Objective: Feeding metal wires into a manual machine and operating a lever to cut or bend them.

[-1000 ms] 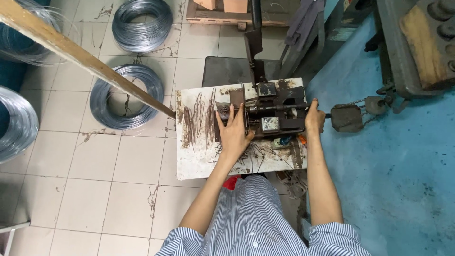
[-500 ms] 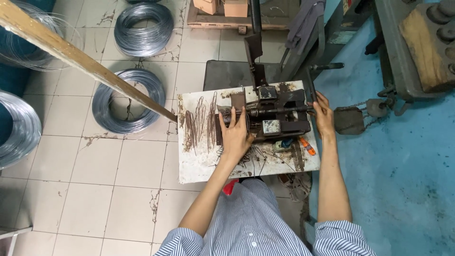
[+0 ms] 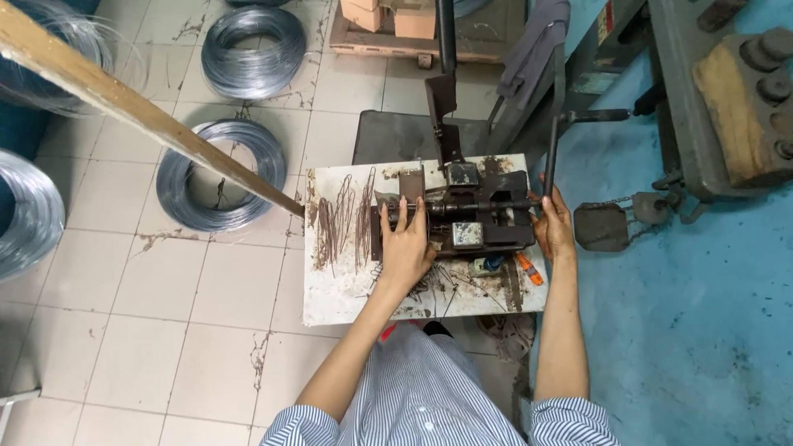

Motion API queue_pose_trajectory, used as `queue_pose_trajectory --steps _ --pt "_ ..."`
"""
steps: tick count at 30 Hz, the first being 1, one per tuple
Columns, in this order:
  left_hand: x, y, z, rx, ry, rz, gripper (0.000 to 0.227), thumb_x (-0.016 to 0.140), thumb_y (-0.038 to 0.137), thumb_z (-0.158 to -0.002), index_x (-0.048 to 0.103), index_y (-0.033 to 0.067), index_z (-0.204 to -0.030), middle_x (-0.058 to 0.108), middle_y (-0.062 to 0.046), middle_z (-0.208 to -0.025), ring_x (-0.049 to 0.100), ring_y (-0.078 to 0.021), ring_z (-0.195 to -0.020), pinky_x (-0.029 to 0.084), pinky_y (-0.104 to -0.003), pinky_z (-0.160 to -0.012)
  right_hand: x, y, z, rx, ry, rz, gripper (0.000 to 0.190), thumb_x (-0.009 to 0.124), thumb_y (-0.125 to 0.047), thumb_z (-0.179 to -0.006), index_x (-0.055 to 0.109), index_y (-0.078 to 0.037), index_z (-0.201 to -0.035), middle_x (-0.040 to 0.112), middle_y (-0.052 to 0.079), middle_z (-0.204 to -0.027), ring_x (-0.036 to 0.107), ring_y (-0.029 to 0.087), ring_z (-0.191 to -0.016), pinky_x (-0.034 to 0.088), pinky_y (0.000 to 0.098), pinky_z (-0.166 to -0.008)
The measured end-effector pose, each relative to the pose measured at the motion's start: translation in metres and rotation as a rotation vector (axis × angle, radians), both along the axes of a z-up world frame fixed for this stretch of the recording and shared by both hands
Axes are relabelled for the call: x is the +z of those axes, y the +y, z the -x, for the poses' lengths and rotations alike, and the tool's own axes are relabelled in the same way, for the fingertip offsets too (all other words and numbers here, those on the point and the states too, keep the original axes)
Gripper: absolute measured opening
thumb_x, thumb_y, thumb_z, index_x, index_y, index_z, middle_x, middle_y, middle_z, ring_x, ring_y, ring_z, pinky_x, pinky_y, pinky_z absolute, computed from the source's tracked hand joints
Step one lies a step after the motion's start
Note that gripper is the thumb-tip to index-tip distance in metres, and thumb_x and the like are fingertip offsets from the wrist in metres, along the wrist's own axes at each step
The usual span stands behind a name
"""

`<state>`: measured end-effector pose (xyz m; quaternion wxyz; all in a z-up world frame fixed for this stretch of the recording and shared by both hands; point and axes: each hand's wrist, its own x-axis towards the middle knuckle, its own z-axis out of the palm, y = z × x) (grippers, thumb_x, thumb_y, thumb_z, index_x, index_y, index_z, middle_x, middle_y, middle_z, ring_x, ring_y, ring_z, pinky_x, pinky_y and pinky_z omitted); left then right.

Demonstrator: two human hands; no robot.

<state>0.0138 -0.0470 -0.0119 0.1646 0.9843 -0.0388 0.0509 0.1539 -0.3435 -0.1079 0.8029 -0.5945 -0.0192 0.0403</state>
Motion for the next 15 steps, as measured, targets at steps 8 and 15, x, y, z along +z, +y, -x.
queue_pose_trajectory --steps 8,15 --pt "-0.011 -0.002 0.000 0.001 -0.035 -0.046 0.093 0.067 0.018 -0.072 0.031 -0.0098 -0.153 0.055 -0.023 -0.147 0.036 -0.0439 -0.146 0.009 -0.065 -0.120 -0.034 -0.009 -0.019 -0.209 0.180 0.143 0.032 0.073 -0.033 -0.104 0.071 -0.010 -0.125 0.066 0.016 -0.126 0.060 0.032 -0.122 0.053 0.0523 -0.095" --pt "-0.012 -0.009 0.001 0.002 -0.076 -0.078 0.096 0.066 0.021 -0.070 0.030 -0.0132 -0.153 0.051 -0.026 -0.150 0.034 -0.0467 -0.147 0.014 -0.063 -0.120 -0.105 -0.045 -0.047 -0.252 0.181 0.706 0.046 0.064 -0.044 -0.103 0.077 0.001 -0.099 0.071 0.017 -0.079 0.071 0.027 -0.072 0.054 0.0443 -0.059"
